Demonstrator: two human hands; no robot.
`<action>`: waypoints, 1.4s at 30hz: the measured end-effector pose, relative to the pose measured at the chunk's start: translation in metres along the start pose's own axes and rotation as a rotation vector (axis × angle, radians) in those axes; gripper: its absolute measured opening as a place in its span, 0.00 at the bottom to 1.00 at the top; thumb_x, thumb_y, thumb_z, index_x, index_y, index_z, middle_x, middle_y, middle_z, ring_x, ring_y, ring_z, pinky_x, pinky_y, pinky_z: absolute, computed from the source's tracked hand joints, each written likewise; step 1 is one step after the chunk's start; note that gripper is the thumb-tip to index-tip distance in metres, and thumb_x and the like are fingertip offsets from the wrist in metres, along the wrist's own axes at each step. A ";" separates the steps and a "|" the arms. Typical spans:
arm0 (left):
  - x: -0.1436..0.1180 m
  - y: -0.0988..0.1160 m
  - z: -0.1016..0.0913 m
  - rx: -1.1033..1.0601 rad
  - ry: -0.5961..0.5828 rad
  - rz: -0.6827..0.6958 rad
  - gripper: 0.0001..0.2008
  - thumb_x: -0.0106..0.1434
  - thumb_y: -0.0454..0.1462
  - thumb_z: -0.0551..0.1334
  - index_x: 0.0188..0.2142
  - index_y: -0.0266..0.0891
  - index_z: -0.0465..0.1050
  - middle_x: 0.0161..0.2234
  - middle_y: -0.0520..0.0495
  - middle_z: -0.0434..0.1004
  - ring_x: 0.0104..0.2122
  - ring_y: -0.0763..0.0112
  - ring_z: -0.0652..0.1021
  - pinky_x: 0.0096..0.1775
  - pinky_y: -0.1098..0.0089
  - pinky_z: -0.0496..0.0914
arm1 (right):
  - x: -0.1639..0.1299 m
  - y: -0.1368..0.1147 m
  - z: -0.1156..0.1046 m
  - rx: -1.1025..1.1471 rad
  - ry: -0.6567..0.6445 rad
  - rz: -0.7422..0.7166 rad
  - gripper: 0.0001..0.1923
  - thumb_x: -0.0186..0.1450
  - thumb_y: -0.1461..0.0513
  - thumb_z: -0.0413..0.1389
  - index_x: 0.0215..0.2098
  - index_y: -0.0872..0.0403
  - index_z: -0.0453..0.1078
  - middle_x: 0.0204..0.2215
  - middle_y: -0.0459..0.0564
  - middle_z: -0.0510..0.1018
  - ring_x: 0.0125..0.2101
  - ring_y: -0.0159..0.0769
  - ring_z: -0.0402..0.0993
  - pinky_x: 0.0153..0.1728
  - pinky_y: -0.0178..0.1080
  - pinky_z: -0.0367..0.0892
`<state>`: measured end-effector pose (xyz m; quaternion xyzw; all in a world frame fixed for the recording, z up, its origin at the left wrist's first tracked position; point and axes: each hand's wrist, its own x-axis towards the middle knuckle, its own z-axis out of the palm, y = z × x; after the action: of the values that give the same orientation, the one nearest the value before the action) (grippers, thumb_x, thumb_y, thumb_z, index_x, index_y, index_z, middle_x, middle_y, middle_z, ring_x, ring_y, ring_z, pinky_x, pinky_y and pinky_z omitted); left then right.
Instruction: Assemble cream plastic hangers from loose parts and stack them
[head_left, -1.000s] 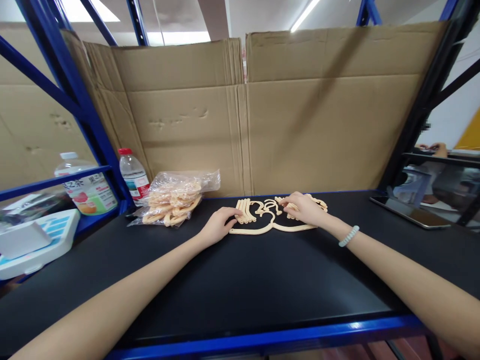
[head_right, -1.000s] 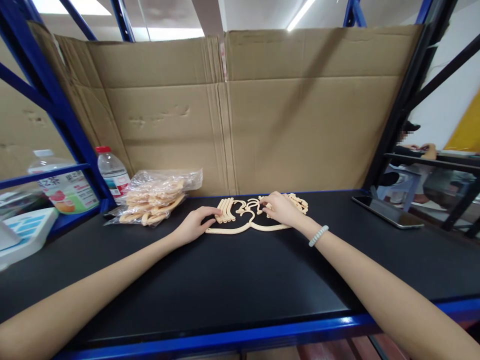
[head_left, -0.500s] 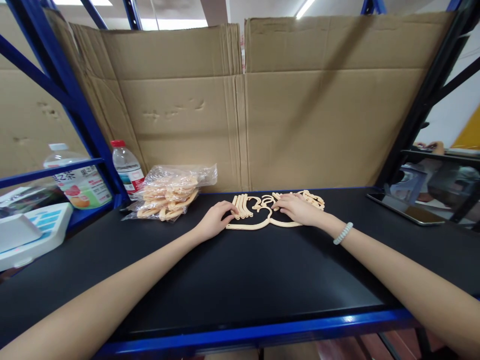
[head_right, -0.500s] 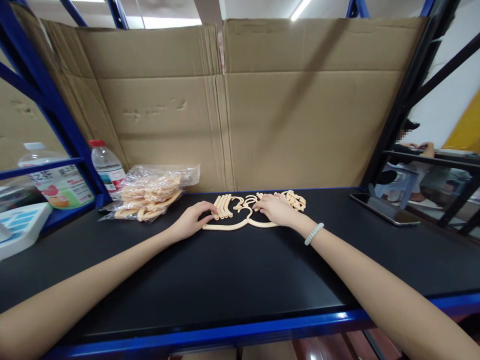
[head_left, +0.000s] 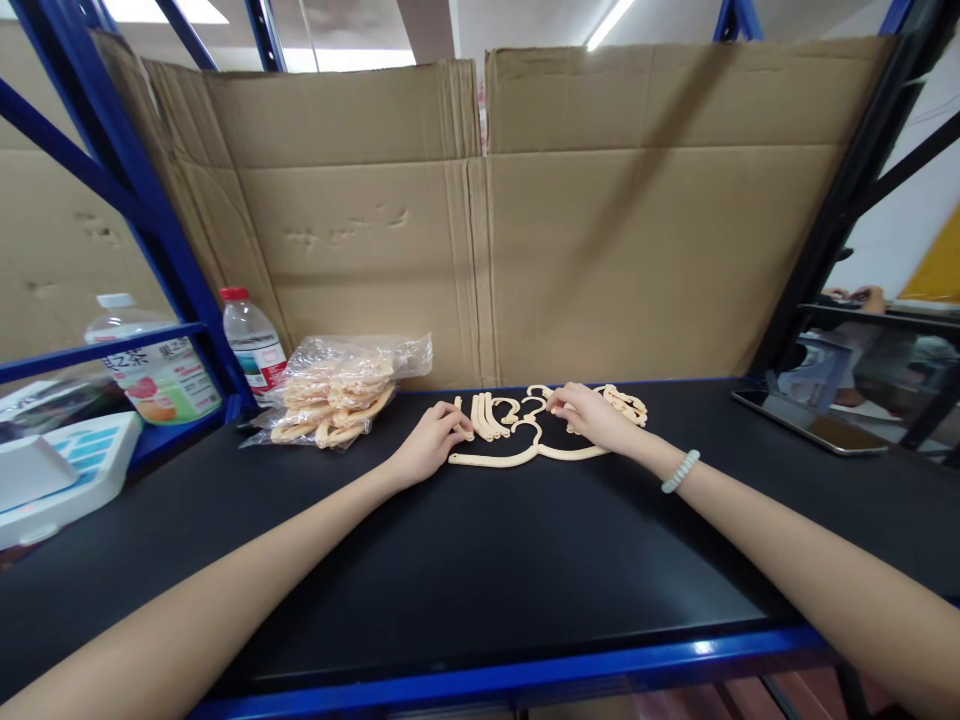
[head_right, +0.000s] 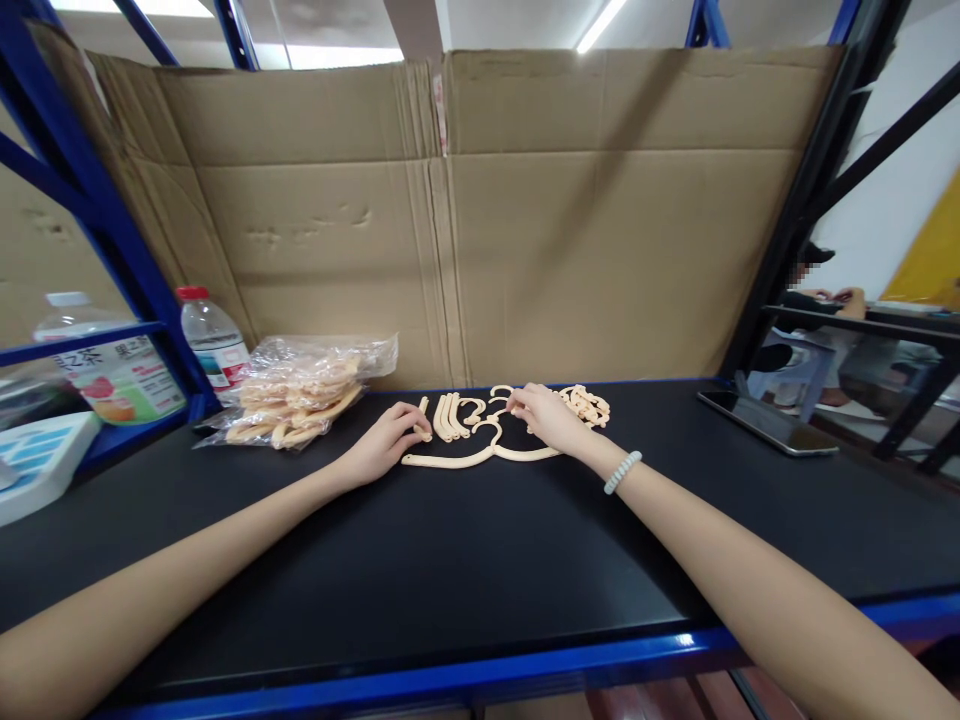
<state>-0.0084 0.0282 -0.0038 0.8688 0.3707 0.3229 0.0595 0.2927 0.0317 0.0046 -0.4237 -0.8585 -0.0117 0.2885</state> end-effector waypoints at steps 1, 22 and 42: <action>0.000 0.001 -0.001 -0.003 0.033 -0.007 0.07 0.63 0.33 0.54 0.33 0.39 0.71 0.39 0.45 0.67 0.42 0.62 0.71 0.49 0.58 0.67 | 0.000 0.000 -0.002 0.035 0.037 0.010 0.09 0.66 0.68 0.47 0.37 0.54 0.68 0.35 0.52 0.73 0.37 0.37 0.69 0.42 0.40 0.64; -0.019 0.079 0.013 -0.913 0.107 -0.306 0.15 0.52 0.33 0.68 0.37 0.40 0.66 0.35 0.52 0.67 0.29 0.72 0.75 0.30 0.69 0.72 | -0.027 -0.078 -0.019 1.205 -0.067 0.479 0.18 0.57 0.52 0.62 0.38 0.57 0.74 0.34 0.54 0.79 0.30 0.32 0.76 0.33 0.37 0.70; -0.021 0.090 0.015 -1.012 0.118 -0.403 0.11 0.52 0.34 0.69 0.26 0.36 0.66 0.30 0.51 0.73 0.31 0.74 0.73 0.38 0.72 0.66 | -0.029 -0.083 -0.012 1.216 -0.102 0.540 0.13 0.49 0.58 0.68 0.27 0.56 0.71 0.32 0.47 0.76 0.31 0.29 0.71 0.29 0.33 0.66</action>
<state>0.0443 -0.0488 0.0047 0.6242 0.3308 0.4912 0.5097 0.2514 -0.0452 0.0182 -0.3858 -0.5884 0.5672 0.4280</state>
